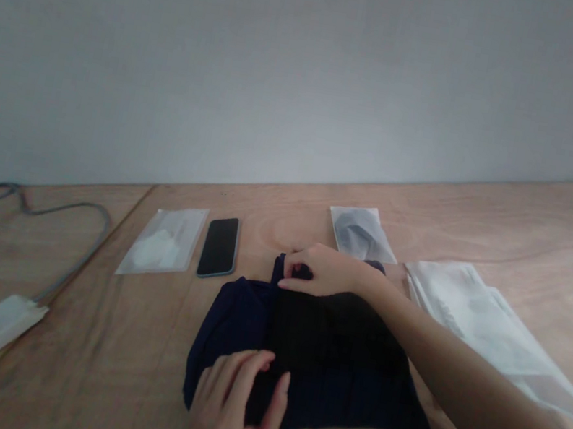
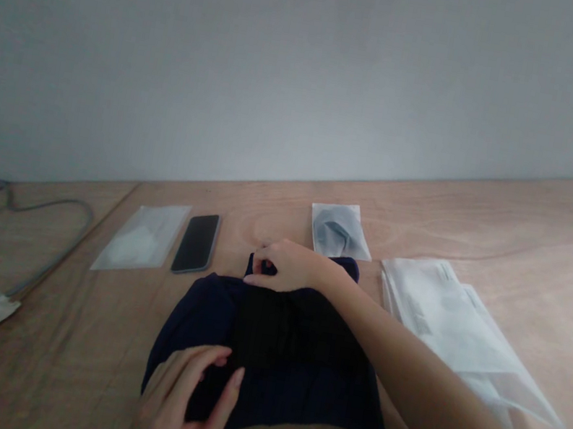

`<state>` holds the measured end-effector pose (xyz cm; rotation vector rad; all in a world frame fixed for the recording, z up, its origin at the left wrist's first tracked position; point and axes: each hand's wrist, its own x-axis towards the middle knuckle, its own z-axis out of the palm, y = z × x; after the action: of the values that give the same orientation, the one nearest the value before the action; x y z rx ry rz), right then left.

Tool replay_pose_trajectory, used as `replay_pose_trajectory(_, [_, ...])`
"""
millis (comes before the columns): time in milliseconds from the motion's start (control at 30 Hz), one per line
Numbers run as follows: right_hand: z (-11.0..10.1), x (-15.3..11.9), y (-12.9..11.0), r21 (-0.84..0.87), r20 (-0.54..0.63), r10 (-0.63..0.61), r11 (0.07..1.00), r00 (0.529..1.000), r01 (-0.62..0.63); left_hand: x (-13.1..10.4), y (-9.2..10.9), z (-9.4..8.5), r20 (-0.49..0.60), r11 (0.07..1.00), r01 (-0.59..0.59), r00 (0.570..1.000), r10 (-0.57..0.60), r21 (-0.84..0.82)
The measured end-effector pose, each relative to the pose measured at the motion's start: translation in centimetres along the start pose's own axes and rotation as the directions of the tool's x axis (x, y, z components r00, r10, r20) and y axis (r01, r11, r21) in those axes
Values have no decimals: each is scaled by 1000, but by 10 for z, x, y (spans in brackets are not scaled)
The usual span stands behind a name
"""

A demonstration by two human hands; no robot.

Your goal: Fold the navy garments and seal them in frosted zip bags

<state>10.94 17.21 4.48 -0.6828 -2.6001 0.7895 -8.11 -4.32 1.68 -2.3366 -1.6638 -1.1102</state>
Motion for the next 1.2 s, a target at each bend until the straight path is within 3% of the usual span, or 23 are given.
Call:
replay_pose_trajectory(133, [6, 23, -1, -15, 190, 16, 1000, 982, -13, -6, -14, 2, 22, 998, 50, 998, -52, 47])
replay_pose_trajectory(267, [-7, 12, -3, -4, 214, 48, 999, 976, -48, 11, 4, 3, -50, 1000, 14, 999, -15, -8])
replay_pose_trajectory(400, [-45, -36, -2, 7, 135, 106, 994, 985, -108, 39, 42, 10, -92, 993, -81, 993, 73, -86])
replay_pose_trajectory(533, [-70, -106, 6, 47, 44, 185, 981, 982, -187, 54, 77, 33, -34, 964, -211, 977, 209, -159])
replay_pose_trajectory(700, [-54, -182, 20, 158, -112, 328, 938, 938, -310, 53, 100, 68, 193, 901, -403, 882, 429, -160])
replay_pose_trajectory(767, [-41, -199, 21, 179, -122, 379, 917, 917, -355, 50, 105, 75, 273, 878, -444, 835, 478, -178])
replay_pose_trajectory(833, [-30, -208, 18, 197, -151, 423, 899, 894, -392, 49, 105, 76, 291, 872, -437, 824, 487, -221])
replay_pose_trajectory(900, [-20, -213, 9, 219, -239, 462, 883, 854, -416, 50, 101, 72, 239, 890, -363, 871, 429, -275])
replay_pose_trajectory(967, [-10, -215, -4, 251, -351, 494, 868, 795, -428, 52, 92, 66, 158, 927, -225, 947, 280, -299])
replay_pose_trajectory(1033, [1, -214, -19, 276, -409, 506, 862, 759, -425, 54, 77, 62, 142, 962, -67, 984, 108, -265])
replay_pose_trajectory(1100, [11, -211, -31, 273, -417, 497, 867, 761, -416, 55, 61, 62, 209, 981, 53, 978, -13, -186])
replay_pose_trajectory(1200, [24, -201, -40, 218, -458, 463, 886, 759, -409, 54, 43, 66, 335, 981, 123, 940, -67, -149])
